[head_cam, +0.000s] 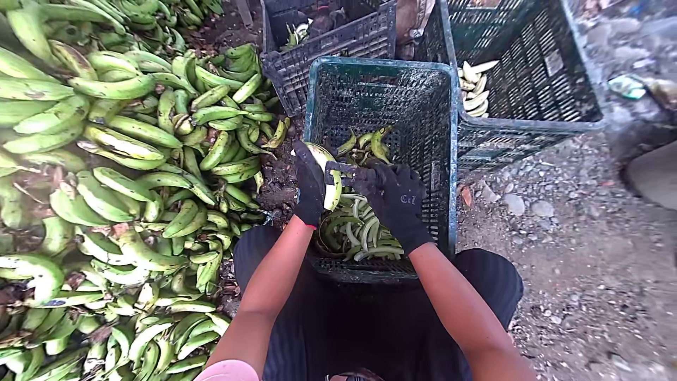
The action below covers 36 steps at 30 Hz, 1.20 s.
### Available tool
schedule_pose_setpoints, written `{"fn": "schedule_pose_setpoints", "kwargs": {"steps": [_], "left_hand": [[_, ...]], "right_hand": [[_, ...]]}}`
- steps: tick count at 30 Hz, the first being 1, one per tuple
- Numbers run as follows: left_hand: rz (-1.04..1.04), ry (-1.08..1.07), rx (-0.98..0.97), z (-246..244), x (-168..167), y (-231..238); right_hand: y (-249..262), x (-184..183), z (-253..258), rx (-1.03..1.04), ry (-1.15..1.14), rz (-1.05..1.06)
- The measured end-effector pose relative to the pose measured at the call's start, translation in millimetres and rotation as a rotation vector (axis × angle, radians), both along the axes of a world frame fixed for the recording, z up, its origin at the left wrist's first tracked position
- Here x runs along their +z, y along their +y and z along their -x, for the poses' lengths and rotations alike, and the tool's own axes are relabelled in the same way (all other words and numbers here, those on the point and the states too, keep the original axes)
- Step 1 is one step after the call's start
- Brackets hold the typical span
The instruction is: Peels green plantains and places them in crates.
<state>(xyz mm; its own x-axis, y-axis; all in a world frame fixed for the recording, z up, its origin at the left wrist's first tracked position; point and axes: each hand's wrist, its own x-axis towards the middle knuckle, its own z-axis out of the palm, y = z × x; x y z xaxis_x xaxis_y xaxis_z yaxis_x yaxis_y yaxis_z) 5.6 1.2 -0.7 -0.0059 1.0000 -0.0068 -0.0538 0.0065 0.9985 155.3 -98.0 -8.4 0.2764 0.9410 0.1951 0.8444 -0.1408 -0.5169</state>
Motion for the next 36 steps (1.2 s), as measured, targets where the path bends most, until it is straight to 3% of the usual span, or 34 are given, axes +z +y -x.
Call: {"fn": "schedule_pose_setpoints", "kwargs": {"steps": [2,7,9,11,13,16,20,24,27,30,32,36], "left_hand": [[-0.063,0.101,-0.142,6,-4,3],[-0.171,0.454,-0.780,7,12,-20],[-0.153,0.463,-0.923,2,6,-24],[-0.046,0.240,-0.859,-3,-7,-20],[0.098,-0.057,-0.670,-7,-6,-13],[0.249,-0.396,-0.338,-2,8,-3],[0.491,-0.652,-0.212,12,12,4],[0.593,-0.817,-0.183,22,8,13],[0.571,-0.812,-0.137,24,6,11],[0.453,-0.585,-0.121,13,12,-1],[0.439,-0.558,-0.147,8,12,-9],[0.491,-0.515,-0.126,9,11,-12]], "right_hand": [[8,5,0,-0.028,0.058,0.082],[22,5,-33,0.008,0.295,0.186],[20,3,-45,0.030,0.313,0.220],[19,-2,-48,-0.023,0.360,0.212],[17,-5,-42,-0.065,0.346,0.112],[13,-9,-26,0.033,0.148,-0.078],[0,-24,-6,0.235,-0.163,-0.323],[4,-39,-5,0.253,-0.285,-0.592],[1,-34,1,0.183,-0.254,-0.567],[-4,-16,9,0.113,-0.095,-0.279],[-3,-8,6,0.118,-0.029,-0.120],[-5,-12,4,0.136,-0.176,-0.183]]}}
